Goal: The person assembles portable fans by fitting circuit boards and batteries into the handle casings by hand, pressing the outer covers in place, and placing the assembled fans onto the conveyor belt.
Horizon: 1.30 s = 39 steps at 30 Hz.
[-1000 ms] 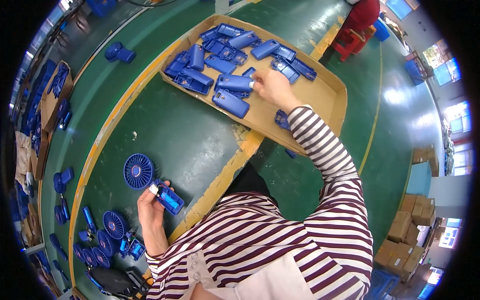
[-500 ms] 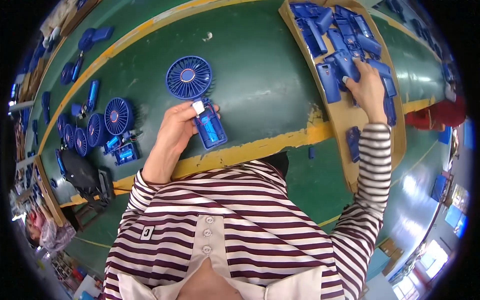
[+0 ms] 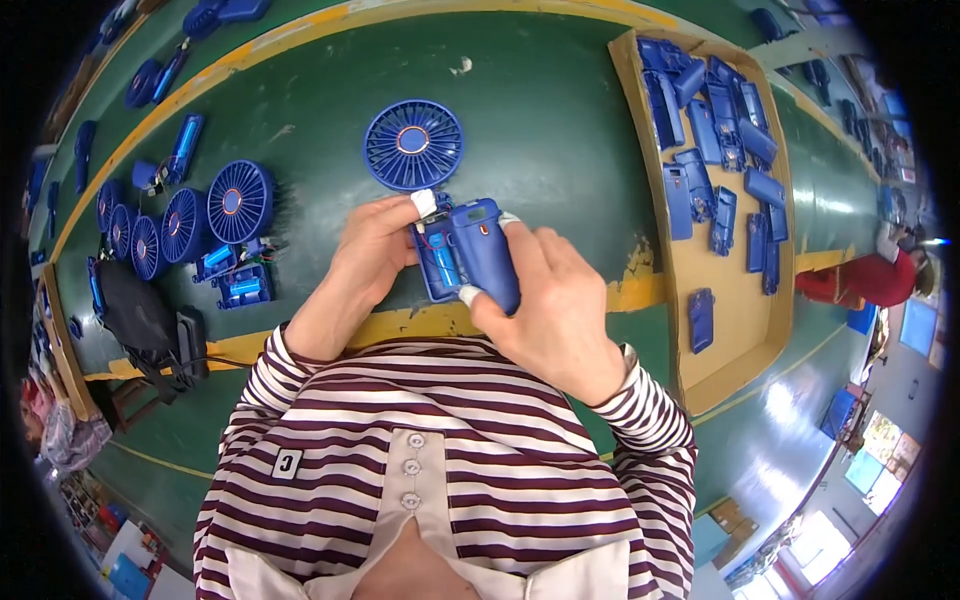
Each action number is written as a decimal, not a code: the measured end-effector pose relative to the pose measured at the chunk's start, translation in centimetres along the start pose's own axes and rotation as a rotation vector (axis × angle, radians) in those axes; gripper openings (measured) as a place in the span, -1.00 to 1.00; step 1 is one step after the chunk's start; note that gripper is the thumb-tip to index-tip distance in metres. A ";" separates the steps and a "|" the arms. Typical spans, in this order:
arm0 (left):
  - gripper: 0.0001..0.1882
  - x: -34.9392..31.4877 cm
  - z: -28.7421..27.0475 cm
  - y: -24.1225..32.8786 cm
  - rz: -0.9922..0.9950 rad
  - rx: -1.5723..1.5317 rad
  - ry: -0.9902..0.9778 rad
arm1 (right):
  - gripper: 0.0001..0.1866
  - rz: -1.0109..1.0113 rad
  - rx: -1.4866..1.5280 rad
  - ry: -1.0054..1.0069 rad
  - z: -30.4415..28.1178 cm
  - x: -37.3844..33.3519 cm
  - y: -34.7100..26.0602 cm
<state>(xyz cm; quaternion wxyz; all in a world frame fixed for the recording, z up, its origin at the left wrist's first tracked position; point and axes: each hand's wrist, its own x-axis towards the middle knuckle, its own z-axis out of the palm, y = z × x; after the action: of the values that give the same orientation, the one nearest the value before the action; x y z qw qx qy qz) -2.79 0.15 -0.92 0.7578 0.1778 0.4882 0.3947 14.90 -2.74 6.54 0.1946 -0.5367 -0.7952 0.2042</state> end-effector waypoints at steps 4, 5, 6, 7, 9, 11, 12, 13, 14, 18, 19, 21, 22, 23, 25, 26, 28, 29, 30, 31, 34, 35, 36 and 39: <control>-0.75 -0.1 -0.3 0.0 0.006 -0.119 -0.035 | -0.47 -0.012 -0.029 -0.046 1.0 0.9 -0.9; -0.75 0.0 -0.5 0.0 0.007 -0.126 -0.032 | -0.48 -0.017 -0.034 -0.044 1.1 1.1 -0.9; -0.76 0.0 -0.7 0.0 -0.004 -0.092 -0.054 | -0.47 -0.012 -0.044 -0.038 1.1 1.3 -0.8; -0.77 0.0 -0.8 0.0 -0.014 -0.056 -0.075 | -0.47 -0.009 -0.051 -0.032 1.0 1.5 -0.6; -0.77 0.0 -0.9 -0.2 -0.011 -0.021 -0.055 | -0.47 0.034 -0.086 -0.007 1.0 1.8 0.1; -0.77 0.1 -0.9 -0.4 -0.017 0.023 -0.049 | -0.46 0.064 -0.162 0.027 1.4 2.2 1.6; -0.77 0.2 -1.1 -0.5 -0.020 0.066 -0.078 | -0.47 0.060 -0.236 0.045 2.0 2.4 2.8; -0.77 0.3 -1.2 -0.5 -0.022 0.108 -0.102 | -0.48 0.052 -0.307 0.060 2.6 2.5 3.7; -0.77 0.0 -1.1 -0.3 -0.034 0.126 -0.107 | -0.51 0.105 -0.306 0.019 2.8 2.4 4.0; -0.77 -0.2 -1.2 -0.7 -0.027 0.148 -0.084 | -0.62 -0.235 -0.208 0.135 2.7 3.1 2.6; -0.77 -0.1 -1.1 -0.6 -0.021 0.135 -0.077 | -0.66 -0.320 -0.122 0.127 3.0 3.2 2.7; -0.77 -0.3 -0.8 -0.4 -0.018 0.128 -0.072 | -0.77 -0.427 -0.006 0.118 3.8 3.5 2.7; -0.77 -0.5 -0.7 -0.2 -0.011 0.124 -0.067 | -0.77 -0.428 -0.003 0.120 4.2 3.6 2.8; -0.77 -0.7 -0.6 0.0 -0.004 0.120 -0.061 | -0.78 -0.425 0.009 0.100 4.5 3.8 2.9; -0.78 -0.8 -0.6 0.1 -0.020 0.125 -0.063 | -0.79 -0.425 0.025 0.078 4.7 4.1 3.0; -0.78 -0.8 -0.7 0.2 -0.038 0.128 -0.067 | -0.79 -0.428 0.044 0.075 4.8 4.2 3.1; -0.79 -0.8 -0.8 0.1 -0.040 0.110 -0.067 | -0.79 -0.433 0.063 0.072 4.9 4.3 3.2; -0.80 -0.7 -0.9 0.0 -0.043 0.091 -0.071 | -0.79 -0.420 0.079 0.080 5.0 4.2 3.3; -0.80 -0.7 -0.9 0.0 -0.043 0.091 -0.071 | -0.79 -0.407 0.095 0.088 5.1 4.2 3.3; -0.80 -0.7 -1.0 0.0 -0.049 0.101 -0.067 | -0.79 -0.408 0.096 0.087 5.1 4.2 3.3; -0.78 -0.7 -0.9 0.1 -0.053 0.096 -0.078 | -0.79 -0.476 0.041 0.060 5.0 4.2 3.4; -0.76 -0.8 -0.9 0.1 -0.048 0.082 -0.092 | -0.79 -0.475 0.009 0.043 4.9 4.2 3.3; -0.76 -0.9 -0.9 0.2 -0.049 0.083 -0.090 | -0.78 -0.474 -0.022 0.027 4.8 4.2 3.2; -0.70 -1.1 -0.9 0.2 -0.047 0.119 -0.092 | -0.77 -0.491 -0.049 0.000 4.7 4.2 3.3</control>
<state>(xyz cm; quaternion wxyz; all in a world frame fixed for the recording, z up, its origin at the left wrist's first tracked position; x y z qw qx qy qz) -3.87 -0.67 -0.52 0.7766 0.2292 0.4794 0.3384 13.49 1.71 1.23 0.2251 -0.3321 -0.9065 0.1316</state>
